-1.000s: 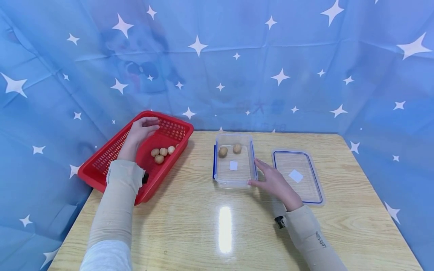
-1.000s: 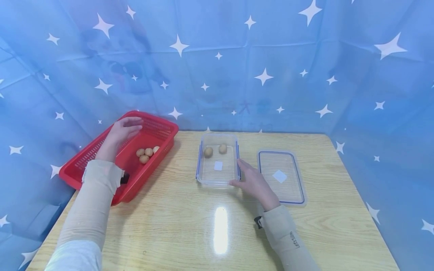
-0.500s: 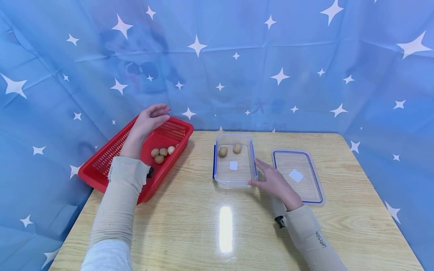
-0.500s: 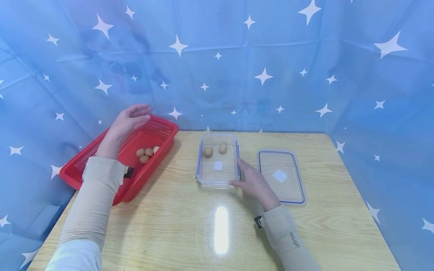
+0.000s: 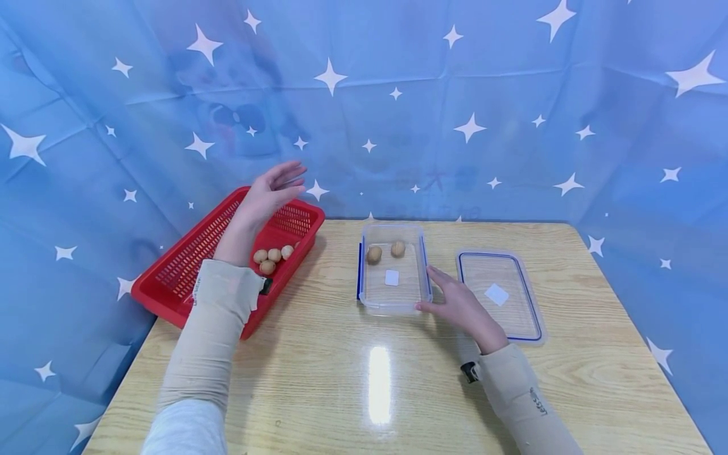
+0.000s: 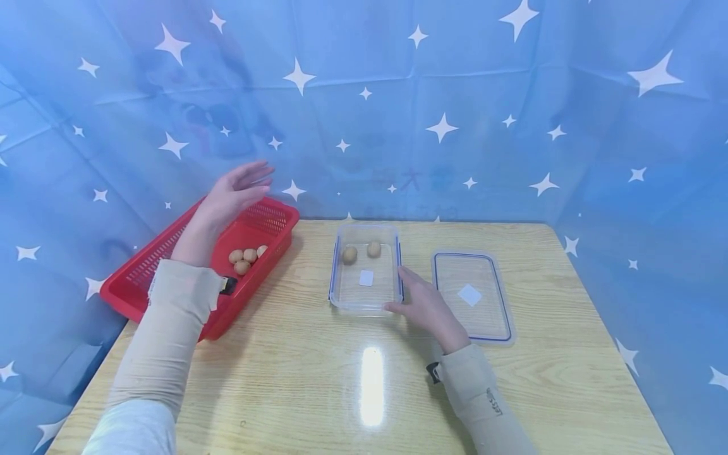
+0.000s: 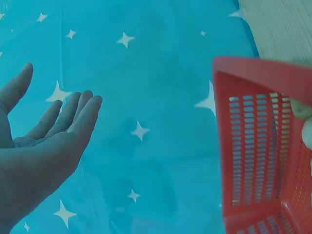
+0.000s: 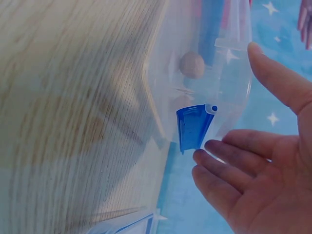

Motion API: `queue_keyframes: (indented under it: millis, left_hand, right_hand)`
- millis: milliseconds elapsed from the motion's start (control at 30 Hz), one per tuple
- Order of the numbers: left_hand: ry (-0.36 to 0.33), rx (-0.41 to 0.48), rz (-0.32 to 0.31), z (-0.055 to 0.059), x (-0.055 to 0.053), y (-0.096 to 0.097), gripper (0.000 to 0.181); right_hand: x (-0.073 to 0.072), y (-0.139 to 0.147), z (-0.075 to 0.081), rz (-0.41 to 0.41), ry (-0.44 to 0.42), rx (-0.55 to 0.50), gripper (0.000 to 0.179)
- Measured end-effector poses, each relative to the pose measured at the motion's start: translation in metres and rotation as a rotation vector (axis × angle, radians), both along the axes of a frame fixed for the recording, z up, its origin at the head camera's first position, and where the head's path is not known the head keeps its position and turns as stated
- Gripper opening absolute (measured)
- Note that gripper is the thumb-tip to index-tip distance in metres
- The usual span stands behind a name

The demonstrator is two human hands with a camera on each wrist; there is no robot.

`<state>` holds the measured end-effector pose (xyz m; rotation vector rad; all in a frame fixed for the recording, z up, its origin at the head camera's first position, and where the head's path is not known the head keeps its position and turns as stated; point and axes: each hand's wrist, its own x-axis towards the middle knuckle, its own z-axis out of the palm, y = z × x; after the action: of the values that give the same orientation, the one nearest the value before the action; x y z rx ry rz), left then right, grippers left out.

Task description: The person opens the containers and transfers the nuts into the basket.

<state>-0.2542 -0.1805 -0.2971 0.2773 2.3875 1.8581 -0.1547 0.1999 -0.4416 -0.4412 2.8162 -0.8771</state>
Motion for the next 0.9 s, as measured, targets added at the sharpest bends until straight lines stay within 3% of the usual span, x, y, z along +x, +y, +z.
queue_keyframes:
  millis: [200,433,900]
  left_hand:
    - [0.004,0.024,-0.042,-0.001,0.001,0.015,0.061]
    - [0.036,-0.017,-0.046,-0.007,0.002,0.034,0.066]
    - [0.013,0.030,-0.094,-0.033,-0.004,0.071,0.064]
  right_hand:
    - [0.000,0.000,0.001,-0.001,-0.007,-0.002,0.087]
    - [0.001,0.000,0.001,0.001,-0.007,-0.006,0.087]
    - [0.000,0.000,0.000,0.003,-0.001,-0.004,0.088]
